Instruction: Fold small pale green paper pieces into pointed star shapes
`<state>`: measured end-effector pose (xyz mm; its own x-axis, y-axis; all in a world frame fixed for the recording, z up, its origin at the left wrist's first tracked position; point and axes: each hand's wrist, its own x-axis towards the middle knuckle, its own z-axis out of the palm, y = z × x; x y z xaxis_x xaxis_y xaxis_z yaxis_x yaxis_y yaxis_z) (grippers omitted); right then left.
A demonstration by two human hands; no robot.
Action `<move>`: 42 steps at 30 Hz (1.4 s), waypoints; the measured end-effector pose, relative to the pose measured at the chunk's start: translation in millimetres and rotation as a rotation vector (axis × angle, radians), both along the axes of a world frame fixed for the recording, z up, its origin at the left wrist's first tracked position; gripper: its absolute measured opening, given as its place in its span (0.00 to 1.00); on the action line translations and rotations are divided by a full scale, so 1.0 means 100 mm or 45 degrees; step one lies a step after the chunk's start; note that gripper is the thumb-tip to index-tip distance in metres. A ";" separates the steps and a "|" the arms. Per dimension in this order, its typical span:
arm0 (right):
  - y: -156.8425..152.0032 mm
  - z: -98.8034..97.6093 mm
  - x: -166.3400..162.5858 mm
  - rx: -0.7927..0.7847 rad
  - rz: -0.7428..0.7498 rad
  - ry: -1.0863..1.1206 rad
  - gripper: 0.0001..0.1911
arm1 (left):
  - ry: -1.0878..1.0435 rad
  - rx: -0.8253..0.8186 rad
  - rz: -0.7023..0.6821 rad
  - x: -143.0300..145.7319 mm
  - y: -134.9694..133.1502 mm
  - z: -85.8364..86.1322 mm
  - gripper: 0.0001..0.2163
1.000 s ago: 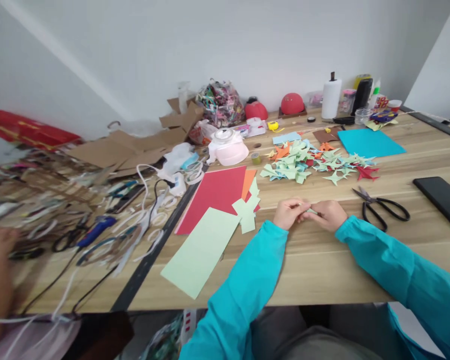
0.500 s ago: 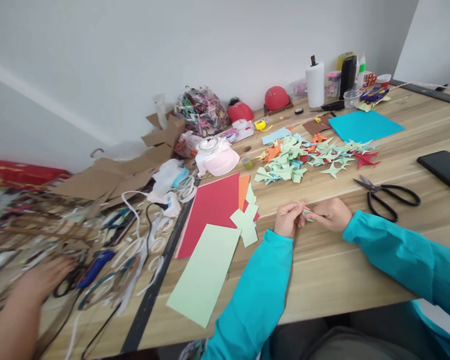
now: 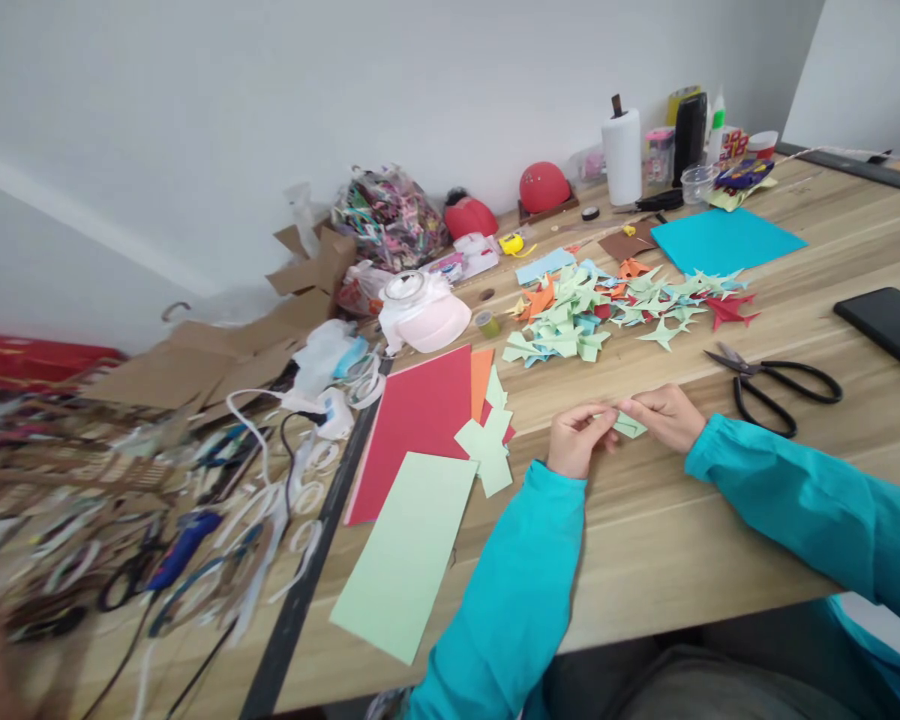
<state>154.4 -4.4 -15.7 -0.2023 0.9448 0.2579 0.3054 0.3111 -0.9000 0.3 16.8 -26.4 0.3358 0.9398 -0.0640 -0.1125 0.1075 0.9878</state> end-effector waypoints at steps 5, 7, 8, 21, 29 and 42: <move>-0.01 0.01 0.00 -0.109 -0.078 0.027 0.32 | 0.025 0.128 0.027 -0.02 -0.01 0.01 0.11; 0.00 0.02 0.01 -0.035 -0.125 -0.061 0.31 | 0.029 0.153 0.021 -0.02 -0.01 0.01 0.11; 0.00 0.03 0.01 0.016 -0.130 -0.112 0.30 | 0.025 0.151 0.009 -0.02 -0.01 0.01 0.11; 0.00 0.04 -0.02 0.087 0.126 -0.200 0.24 | 0.110 0.113 -0.143 -0.02 -0.02 0.07 0.15; 0.01 0.01 -0.02 -0.207 0.055 0.054 0.25 | 0.048 0.042 -0.058 0.00 -0.02 0.00 0.14; 0.07 0.02 0.01 -0.134 -0.126 0.121 0.22 | 0.003 -0.067 -0.190 0.01 -0.05 0.04 0.14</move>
<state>155.0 2.3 -13.5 -0.0862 0.9816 0.1704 0.2416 0.1865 -0.9523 1.3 12.2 -22.1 0.4714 0.8746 -0.1129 -0.0891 0.1746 0.9806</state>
